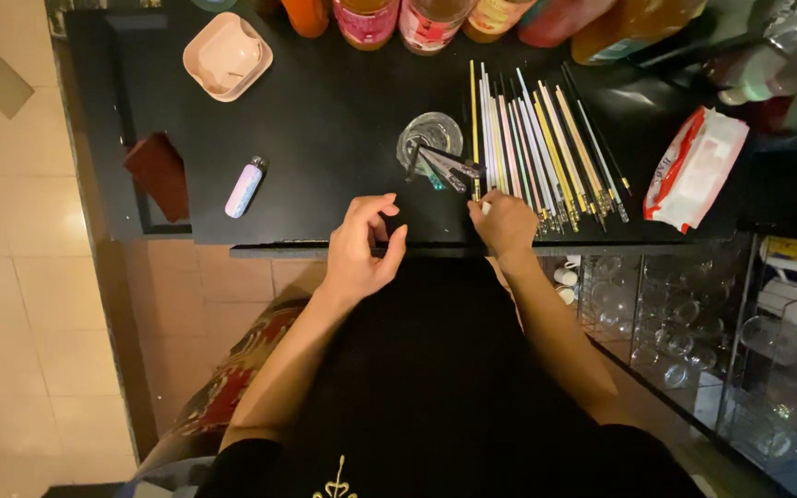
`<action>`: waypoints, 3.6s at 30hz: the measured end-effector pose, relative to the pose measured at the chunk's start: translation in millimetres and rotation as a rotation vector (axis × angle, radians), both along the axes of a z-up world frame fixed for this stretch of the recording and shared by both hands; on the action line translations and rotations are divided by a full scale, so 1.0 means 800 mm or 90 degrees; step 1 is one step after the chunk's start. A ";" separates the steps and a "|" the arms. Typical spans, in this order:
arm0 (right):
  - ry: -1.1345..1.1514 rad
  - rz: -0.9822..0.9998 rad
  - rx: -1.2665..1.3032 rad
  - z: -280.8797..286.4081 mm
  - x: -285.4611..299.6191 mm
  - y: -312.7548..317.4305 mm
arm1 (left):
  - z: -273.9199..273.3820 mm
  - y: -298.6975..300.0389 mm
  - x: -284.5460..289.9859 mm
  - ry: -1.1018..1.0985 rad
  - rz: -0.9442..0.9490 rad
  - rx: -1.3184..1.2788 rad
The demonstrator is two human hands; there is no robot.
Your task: Wiping reusable straws with a wet wipe and organizing them into a glass container.
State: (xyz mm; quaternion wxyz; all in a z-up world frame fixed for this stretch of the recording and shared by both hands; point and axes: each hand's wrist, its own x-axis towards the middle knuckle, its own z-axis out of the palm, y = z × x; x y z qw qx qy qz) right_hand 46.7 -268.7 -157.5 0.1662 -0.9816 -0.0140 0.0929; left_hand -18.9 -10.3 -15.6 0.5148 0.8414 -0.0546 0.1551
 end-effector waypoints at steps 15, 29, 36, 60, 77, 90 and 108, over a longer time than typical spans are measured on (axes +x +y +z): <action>0.267 -0.186 0.413 0.121 0.000 -0.086 | 0.042 -0.011 0.003 -0.027 -0.105 -0.058; 0.117 0.114 0.510 0.342 -0.038 -0.071 | 0.171 -0.031 0.097 -0.265 -0.176 0.319; 0.078 0.039 0.734 0.332 -0.056 -0.076 | 0.150 -0.027 0.126 -0.287 -0.151 0.346; 0.138 -0.114 0.500 0.062 0.001 -0.077 | 0.076 -0.003 0.133 0.127 -0.056 0.084; -0.021 0.037 0.068 0.006 -0.008 -0.038 | 0.044 -0.055 0.017 -0.022 -0.188 -0.106; -0.058 0.012 0.087 0.137 0.008 -0.069 | 0.033 -0.042 0.026 0.029 -0.196 -0.083; -0.387 -0.092 0.636 0.260 0.009 -0.104 | 0.009 -0.018 0.005 0.103 -0.196 -0.044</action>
